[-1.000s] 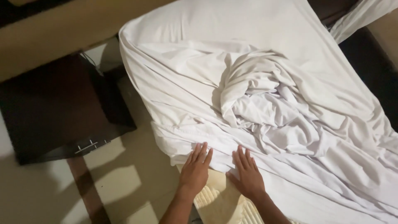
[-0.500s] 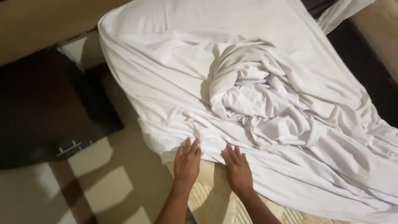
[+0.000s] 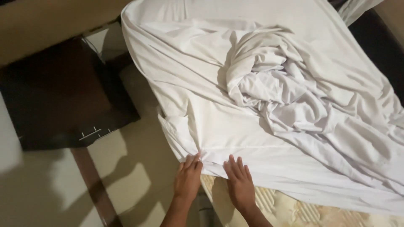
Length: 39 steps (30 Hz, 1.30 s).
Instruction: The person smooths a white bedsheet over a mattress by hand, starting at the head of the bed and working down the sides. They pull the sheet taut and tuck it under the mattress edges, moving between two adjacent beds to continue the task.
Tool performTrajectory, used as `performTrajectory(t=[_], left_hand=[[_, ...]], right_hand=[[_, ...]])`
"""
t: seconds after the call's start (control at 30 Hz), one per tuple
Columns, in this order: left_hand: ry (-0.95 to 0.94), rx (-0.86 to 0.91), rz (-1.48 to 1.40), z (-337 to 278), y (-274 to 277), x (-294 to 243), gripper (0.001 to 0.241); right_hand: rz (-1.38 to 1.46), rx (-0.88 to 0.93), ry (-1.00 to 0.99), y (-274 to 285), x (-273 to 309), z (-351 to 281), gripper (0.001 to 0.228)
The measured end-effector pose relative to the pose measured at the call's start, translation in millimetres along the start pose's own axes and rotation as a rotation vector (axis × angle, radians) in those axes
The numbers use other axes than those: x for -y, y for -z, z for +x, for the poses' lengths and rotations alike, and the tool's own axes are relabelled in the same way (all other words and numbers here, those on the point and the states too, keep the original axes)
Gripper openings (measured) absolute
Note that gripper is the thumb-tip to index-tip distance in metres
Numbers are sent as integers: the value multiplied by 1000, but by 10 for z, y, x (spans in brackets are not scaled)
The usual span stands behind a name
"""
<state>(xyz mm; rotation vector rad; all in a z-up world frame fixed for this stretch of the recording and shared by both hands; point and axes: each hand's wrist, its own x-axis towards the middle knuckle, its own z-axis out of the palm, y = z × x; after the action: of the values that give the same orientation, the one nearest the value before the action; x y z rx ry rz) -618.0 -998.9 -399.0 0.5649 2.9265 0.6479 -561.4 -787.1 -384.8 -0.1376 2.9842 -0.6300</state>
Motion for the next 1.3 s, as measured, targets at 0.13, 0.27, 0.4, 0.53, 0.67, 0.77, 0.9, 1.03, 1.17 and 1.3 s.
performTrajectory(t=[0.13,0.27,0.4,0.53,0.67,0.77,0.9,1.03,1.17,1.3], left_hand=[[67,62,-5,-209,16,3,23],[63,173,-15,-126,381,-202,54],[-39,75,-124,0,488,-375,73],[-72,142,-144,301,455,-621,73],[-177,200,-199,557,253,-871,81],[-209,252,-221,711,182,-1116,92],[-121,444,-172,851,177,-1352,116],[-102,418,-145,826,-279,-1226,113],[-141,265,-126,767,-505,-1163,100],[-120,167,-110,768,-528,-1189,89]], right_hand=[[-3,9,3,-70,98,-158,62],[8,47,17,40,105,-196,66],[110,89,76,363,73,-79,74],[182,41,68,477,-237,21,81],[169,-25,-23,592,-619,125,85],[85,-11,-90,660,-957,139,90],[-49,127,-191,742,-1248,92,109],[-30,241,-202,721,-1370,16,124],[-47,197,-156,527,-1403,-71,119],[-106,106,-156,446,-1369,-114,95]])
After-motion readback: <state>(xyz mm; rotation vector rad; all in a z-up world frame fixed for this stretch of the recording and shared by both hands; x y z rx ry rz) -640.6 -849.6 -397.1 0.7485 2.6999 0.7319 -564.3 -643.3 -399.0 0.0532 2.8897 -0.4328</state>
